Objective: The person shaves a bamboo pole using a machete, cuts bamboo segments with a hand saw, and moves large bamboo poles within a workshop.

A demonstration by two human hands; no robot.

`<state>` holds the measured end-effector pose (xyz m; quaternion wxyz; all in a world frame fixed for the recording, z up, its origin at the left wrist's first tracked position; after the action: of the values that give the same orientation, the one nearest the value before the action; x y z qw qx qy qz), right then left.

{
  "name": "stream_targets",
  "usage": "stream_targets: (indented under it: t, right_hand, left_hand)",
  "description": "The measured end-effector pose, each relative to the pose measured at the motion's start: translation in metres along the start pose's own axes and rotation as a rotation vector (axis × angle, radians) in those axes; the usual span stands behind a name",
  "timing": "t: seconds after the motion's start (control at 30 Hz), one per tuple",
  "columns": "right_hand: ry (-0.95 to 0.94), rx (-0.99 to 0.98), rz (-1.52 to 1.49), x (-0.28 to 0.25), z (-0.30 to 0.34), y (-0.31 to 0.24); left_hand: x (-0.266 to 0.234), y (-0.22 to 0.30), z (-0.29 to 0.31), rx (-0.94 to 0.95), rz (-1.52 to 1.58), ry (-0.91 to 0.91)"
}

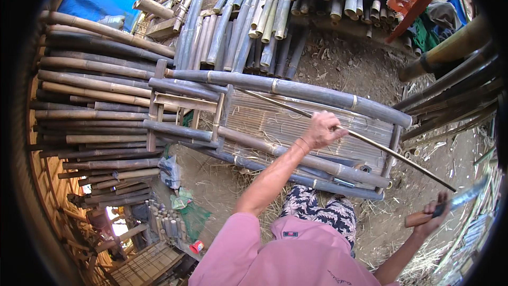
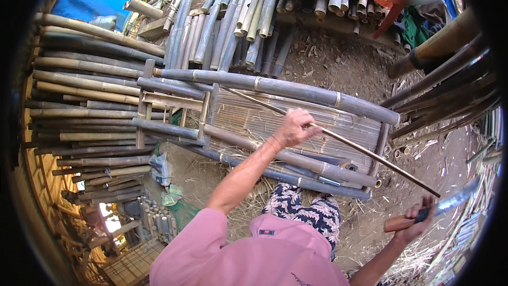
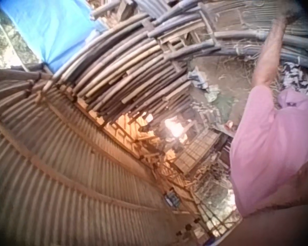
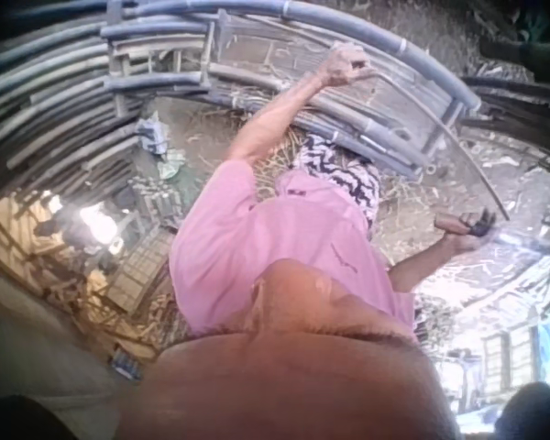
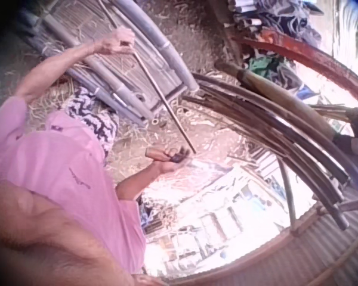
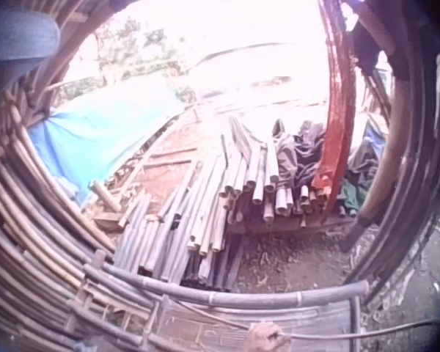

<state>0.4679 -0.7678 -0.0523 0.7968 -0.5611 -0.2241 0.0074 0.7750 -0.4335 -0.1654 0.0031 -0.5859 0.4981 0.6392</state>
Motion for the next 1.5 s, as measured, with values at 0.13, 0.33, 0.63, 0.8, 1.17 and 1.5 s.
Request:
stream_targets:
  t: [0.13,0.33,0.63,0.8,1.17,1.5]
  right_hand:
    - [-0.167,0.251,0.561,0.001,0.017,0.065]
    - [-0.836,0.487,0.99,0.064,0.071,0.197]
    - [-1.826,0.195,1.206,0.247,0.165,0.463]
    - [-1.918,0.016,1.231,0.391,0.193,0.621]
    - [-1.915,0.024,1.67,0.494,0.243,0.766]
    - [-1.745,-0.067,1.612,0.463,0.296,0.784]
  left_hand:
    - [-0.072,-0.014,-0.016,0.028,0.022,0.239]
    - [-0.231,-0.109,-0.003,-0.223,-0.353,0.711]
    - [-0.374,-0.267,0.114,-0.464,-0.001,0.757]
    - [-0.352,-0.296,0.121,-0.323,0.059,0.756]
    - [-0.368,-0.33,0.138,-0.087,0.271,0.742]
    - [-0.334,-0.328,0.071,0.279,0.498,0.634]
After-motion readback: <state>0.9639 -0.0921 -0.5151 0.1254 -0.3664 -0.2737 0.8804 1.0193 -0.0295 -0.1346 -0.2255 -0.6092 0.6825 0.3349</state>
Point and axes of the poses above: each hand's wrist, its own z-axis away from the middle knuckle, its own x-axis out of the palm, y = z × x, the point moved 8 cm from there along -z, towards the middle knuckle, and after that the axes turned 11 degrees about -z, right-handed, at the moved point
